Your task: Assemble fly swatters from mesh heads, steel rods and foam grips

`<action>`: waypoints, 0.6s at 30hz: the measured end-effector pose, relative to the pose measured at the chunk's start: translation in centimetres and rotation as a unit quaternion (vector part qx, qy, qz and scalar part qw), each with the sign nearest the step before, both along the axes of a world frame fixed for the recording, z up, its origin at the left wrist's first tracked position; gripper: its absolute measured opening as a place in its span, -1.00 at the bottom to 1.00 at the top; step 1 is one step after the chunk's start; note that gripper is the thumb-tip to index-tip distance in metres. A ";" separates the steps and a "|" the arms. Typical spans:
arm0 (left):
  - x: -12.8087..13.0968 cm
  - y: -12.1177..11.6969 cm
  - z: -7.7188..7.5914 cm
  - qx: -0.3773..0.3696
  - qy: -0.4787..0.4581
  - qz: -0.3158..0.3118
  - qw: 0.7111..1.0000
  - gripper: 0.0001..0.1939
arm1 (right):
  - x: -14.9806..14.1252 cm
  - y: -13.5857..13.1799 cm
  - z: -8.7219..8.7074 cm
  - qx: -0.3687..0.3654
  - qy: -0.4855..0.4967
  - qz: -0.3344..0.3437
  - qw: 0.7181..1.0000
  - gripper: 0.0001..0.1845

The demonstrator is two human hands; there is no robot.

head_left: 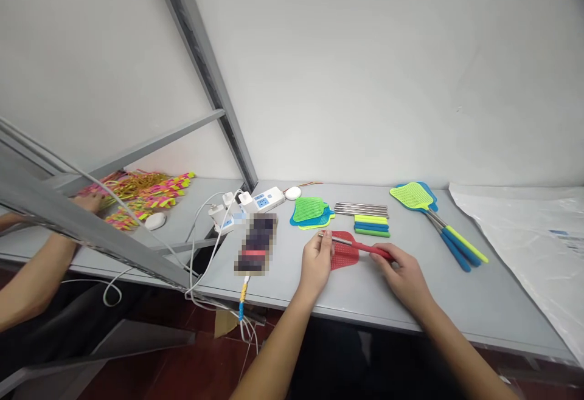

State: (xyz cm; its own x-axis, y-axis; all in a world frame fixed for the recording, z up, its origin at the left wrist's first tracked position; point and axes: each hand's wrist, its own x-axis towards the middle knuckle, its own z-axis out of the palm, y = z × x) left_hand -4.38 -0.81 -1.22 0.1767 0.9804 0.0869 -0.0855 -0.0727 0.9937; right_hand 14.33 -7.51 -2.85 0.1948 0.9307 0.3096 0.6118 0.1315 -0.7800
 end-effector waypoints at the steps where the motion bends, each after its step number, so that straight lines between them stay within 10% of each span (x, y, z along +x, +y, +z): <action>1: -0.3 0.0 -0.2 -0.004 0.001 -0.005 1.000 -0.57 | 0.0 0.1 -0.1 -0.002 -0.006 0.000 1.000 -0.72; 18: -1.5 0.4 -1.8 -0.103 -0.050 -0.009 0.993 -0.56 | 0.0 0.5 0.8 -0.143 -0.046 0.186 0.971 -0.66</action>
State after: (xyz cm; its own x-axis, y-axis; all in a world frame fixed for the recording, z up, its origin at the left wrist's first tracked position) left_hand -5.89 -0.44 -3.05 0.1956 0.9758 -0.0974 -0.1837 0.1340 0.9738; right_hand 14.37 -6.98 -2.02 -0.1882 0.9817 0.0283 0.6316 0.1431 -0.7620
